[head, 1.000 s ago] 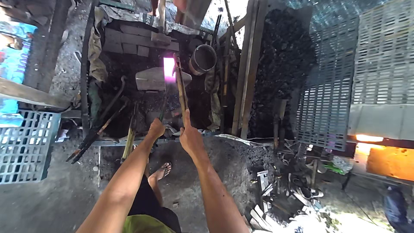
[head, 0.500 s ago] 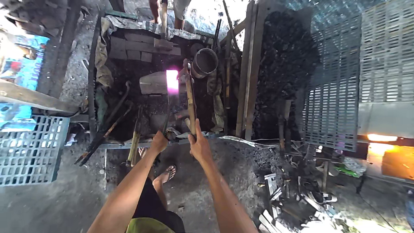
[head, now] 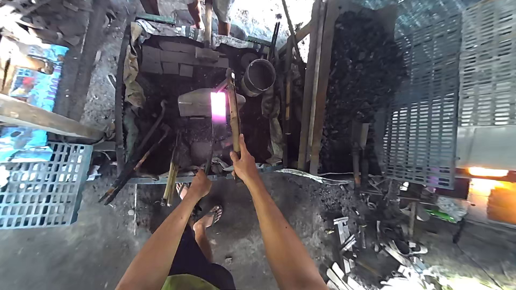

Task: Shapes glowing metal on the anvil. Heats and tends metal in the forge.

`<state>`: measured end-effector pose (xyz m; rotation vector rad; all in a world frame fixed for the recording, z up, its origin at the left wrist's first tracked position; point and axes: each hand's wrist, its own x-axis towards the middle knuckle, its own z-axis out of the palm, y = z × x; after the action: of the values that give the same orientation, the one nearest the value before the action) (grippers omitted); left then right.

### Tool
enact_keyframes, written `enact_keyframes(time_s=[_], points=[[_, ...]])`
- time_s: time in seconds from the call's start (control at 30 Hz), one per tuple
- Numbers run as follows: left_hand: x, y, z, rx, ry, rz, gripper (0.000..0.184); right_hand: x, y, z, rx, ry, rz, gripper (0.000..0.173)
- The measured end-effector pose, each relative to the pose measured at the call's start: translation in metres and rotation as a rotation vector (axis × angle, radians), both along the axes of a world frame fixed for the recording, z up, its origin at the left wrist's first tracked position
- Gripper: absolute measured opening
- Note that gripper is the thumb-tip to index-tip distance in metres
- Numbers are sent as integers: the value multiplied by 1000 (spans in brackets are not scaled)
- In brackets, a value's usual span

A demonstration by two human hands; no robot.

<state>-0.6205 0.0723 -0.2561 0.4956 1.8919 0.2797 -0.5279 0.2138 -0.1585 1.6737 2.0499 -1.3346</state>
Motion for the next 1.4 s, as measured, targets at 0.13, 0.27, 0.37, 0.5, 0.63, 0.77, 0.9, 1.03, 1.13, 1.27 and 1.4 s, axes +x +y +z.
enact_keyframes(time_s=[0.13, 0.27, 0.37, 0.5, 0.63, 0.77, 0.9, 1.03, 1.13, 1.27, 1.4], points=[[1, 0, 0, 1, -1, -4, 44, -1, -3, 2, 18, -40, 25, 73], [2, 0, 1, 0, 8, -13, 45, -4, -6, 3, 38, -73, 56, 73], [3, 0, 2, 0, 25, -42, 49, -8, -6, 8, 24, -79, 60, 73], [4, 1, 0, 2, 31, -39, 49, -8, -10, 10, 37, -122, 91, 72], [4, 2, 2, -25, 26, -31, 52, -13, -12, 14, 38, -148, 101, 72], [4, 3, 6, -47, 19, -43, 53, -22, -16, 24, 51, -217, 138, 70], [4, 3, 5, -43, 5, -30, 53, -32, -20, 34, 94, -310, 213, 69], [2, 0, 1, -11, -19, 1, 53, -36, -23, 37, 119, -311, 237, 70], [3, -2, 2, -5, -15, -2, 54, -39, -24, 39, 120, -314, 229, 72], [2, 0, 2, -18, -15, 2, 54, -44, -28, 41, 127, -342, 231, 72], [0, 0, 1, -24, -17, -1, 53, -44, -29, 39, 130, -353, 230, 73]])
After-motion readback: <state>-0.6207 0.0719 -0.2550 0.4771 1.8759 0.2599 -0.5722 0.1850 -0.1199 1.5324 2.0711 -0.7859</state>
